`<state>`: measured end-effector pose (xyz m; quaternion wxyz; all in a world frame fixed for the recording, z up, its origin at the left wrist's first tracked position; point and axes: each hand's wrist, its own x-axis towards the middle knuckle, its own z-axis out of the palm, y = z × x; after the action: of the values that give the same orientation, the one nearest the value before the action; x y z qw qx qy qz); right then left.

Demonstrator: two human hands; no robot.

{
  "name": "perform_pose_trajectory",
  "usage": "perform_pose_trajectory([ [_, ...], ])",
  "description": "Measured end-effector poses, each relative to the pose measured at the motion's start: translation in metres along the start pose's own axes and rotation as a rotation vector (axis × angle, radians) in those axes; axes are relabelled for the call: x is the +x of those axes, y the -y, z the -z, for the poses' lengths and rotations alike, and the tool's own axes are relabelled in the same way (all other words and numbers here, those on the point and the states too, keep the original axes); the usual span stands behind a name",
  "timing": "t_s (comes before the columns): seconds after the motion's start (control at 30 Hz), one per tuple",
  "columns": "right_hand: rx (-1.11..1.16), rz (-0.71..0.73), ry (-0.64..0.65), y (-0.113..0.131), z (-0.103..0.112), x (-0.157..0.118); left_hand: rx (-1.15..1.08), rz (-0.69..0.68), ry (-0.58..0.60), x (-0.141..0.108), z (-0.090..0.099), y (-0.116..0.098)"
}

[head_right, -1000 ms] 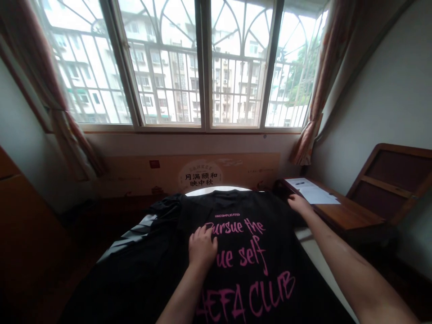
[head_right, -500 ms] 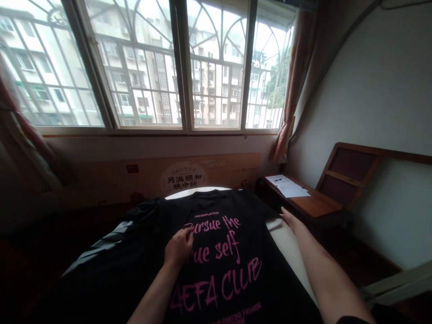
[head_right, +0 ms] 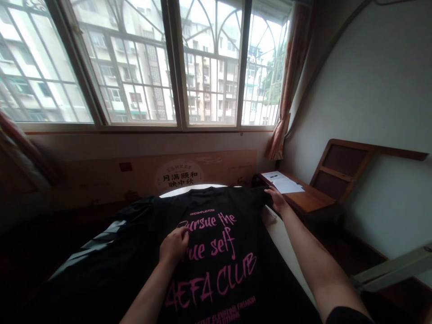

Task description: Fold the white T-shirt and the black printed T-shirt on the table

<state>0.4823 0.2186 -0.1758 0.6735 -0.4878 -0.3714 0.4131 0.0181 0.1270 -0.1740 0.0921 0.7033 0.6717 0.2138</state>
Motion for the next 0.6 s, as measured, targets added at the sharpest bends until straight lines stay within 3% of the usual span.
perform_pose_trajectory([
  [0.1, 0.064, -0.006, 0.059, 0.006, -0.022, 0.002, -0.004, 0.008, -0.001, 0.000, 0.000, 0.000],
  [0.23, 0.143, -0.007, 0.020, 0.006, -0.033, 0.010, -0.010, -0.006, -0.003, 0.000, -0.002, 0.001],
  [0.43, 0.176, -0.042, -0.109, -0.007, -0.004, 0.006, 0.000, 0.002, 0.003, 0.001, -0.003, 0.004],
  [0.6, 0.097, -0.103, -0.109, -0.022, 0.019, -0.001, 0.015, 0.000, 0.012, 0.001, -0.004, 0.003],
])
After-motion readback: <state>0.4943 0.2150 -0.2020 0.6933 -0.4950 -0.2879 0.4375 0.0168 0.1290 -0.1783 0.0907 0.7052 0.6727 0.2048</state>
